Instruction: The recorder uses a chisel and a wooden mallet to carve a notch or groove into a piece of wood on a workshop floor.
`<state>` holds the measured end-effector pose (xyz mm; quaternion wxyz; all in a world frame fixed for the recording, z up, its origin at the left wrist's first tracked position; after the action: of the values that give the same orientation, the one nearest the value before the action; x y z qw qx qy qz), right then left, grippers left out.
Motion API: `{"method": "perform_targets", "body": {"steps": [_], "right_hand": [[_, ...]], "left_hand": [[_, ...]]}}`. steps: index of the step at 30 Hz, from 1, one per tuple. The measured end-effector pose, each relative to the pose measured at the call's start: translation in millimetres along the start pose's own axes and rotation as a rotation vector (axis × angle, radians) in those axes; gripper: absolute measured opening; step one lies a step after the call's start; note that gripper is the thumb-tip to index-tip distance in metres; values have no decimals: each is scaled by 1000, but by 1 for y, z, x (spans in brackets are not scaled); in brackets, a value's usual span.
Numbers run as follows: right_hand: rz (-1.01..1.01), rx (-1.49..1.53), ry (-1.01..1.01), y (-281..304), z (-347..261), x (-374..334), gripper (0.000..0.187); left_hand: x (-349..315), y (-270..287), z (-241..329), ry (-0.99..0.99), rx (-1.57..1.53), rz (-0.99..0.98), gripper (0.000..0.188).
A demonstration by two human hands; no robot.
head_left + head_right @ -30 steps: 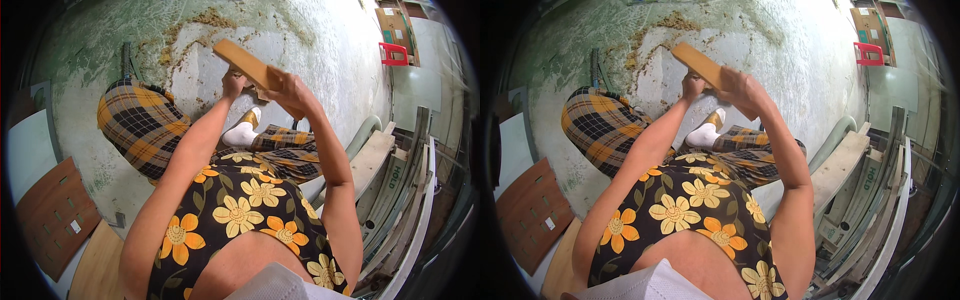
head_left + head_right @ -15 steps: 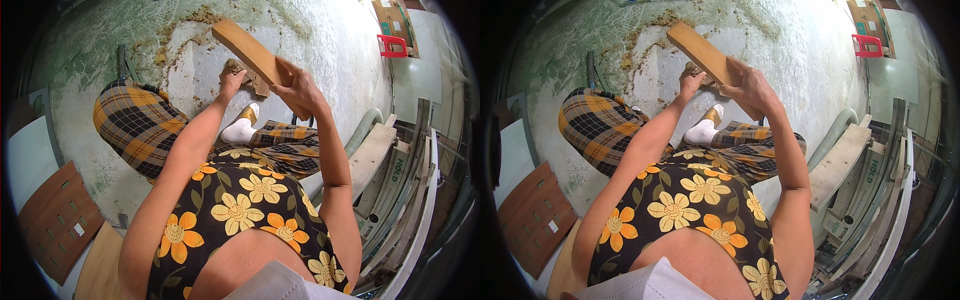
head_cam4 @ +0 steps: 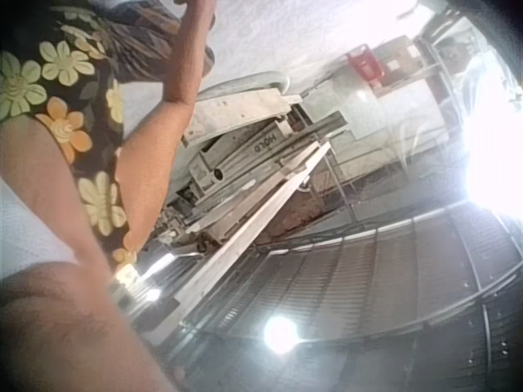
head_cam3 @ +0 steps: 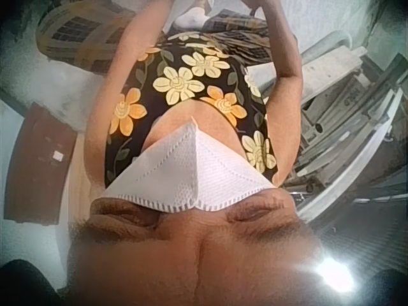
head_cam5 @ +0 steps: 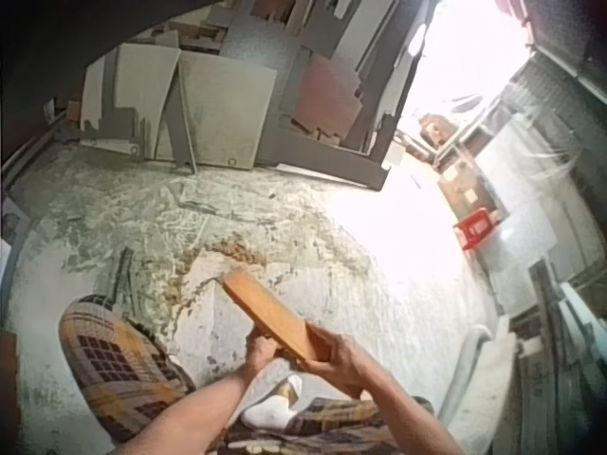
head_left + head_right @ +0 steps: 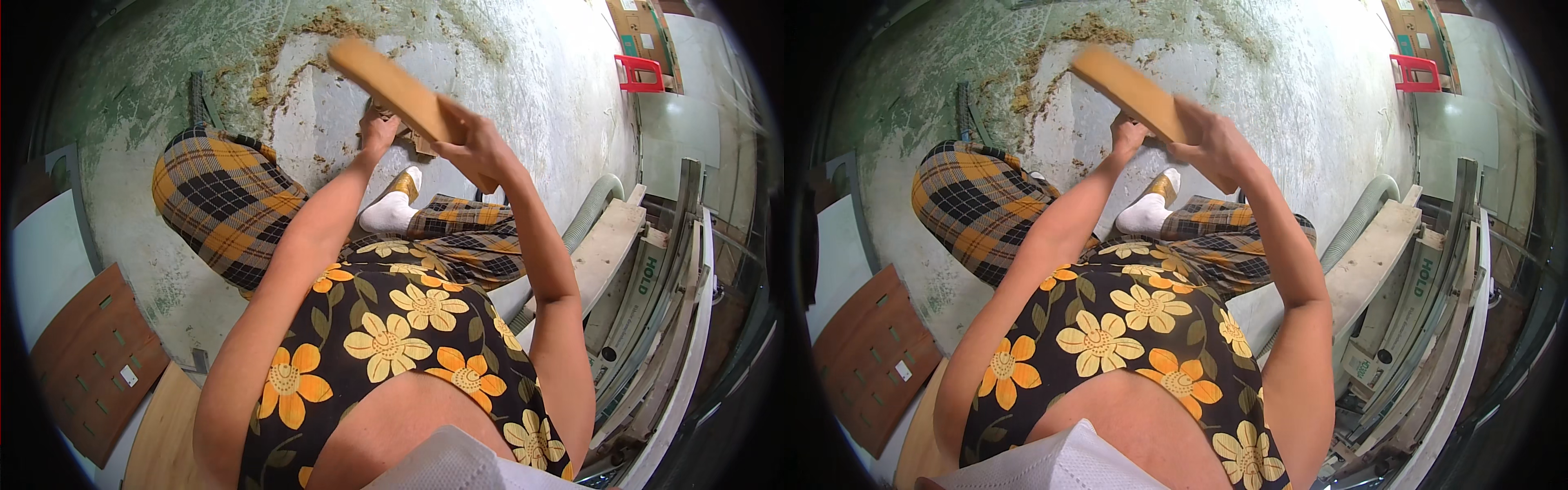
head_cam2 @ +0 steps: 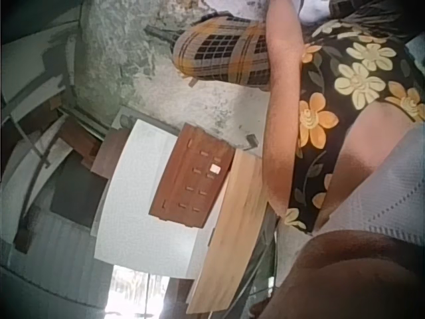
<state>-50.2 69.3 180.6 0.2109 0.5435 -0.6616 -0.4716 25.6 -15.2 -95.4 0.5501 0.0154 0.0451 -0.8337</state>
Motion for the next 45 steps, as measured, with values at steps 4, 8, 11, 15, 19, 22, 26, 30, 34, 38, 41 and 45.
{"method": "perform_targets", "body": {"steps": [4,8,11,15,19,22,26,30,34,38,41,45], "right_hand": [[-180,-277,-108,-9,17,11,76],[-86,-140,-157,14,-15,-2,79],[16,-17,-56,15,-12,-7,80],[-158,-112,-145,-17,16,-9,76],[-11,-73,-184,-22,48,-14,75],[93,219,-290,-15,68,-21,70],[91,207,-517,-30,158,-31,60],[-285,-130,-942,-62,207,-52,49],[-360,-204,-832,-92,218,-63,65],[-367,-213,-734,-97,163,-46,51],[-324,-141,-724,-103,162,-41,67],[-316,-70,-698,-111,164,-31,69]], "left_hand": [[-5,-6,11,-23,-211,31,36],[-6,0,13,142,-61,-41,43],[-5,-3,19,164,-3,-33,43],[-10,-4,5,165,-51,-20,35],[-2,-11,5,51,-91,-59,34],[-13,-9,1,-29,-38,-65,33],[-13,-13,5,151,7,-53,36],[-13,-9,11,110,57,-72,37],[-12,-8,13,132,24,-74,36],[-2,4,9,34,64,-24,32],[12,9,10,-20,16,44,25],[28,22,0,-19,17,68,21]]}}
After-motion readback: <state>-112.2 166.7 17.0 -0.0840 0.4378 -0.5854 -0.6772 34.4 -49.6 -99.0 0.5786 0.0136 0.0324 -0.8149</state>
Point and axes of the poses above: each hand's wrist, its own x-axis towards the middle knuckle, its own y-axis out of the back of the hand, z = x × y, the point moved 4 cm from there along x, towards the middle knuckle, and after that the axes turned 14 degrees about -x, right-handed, at the moved point
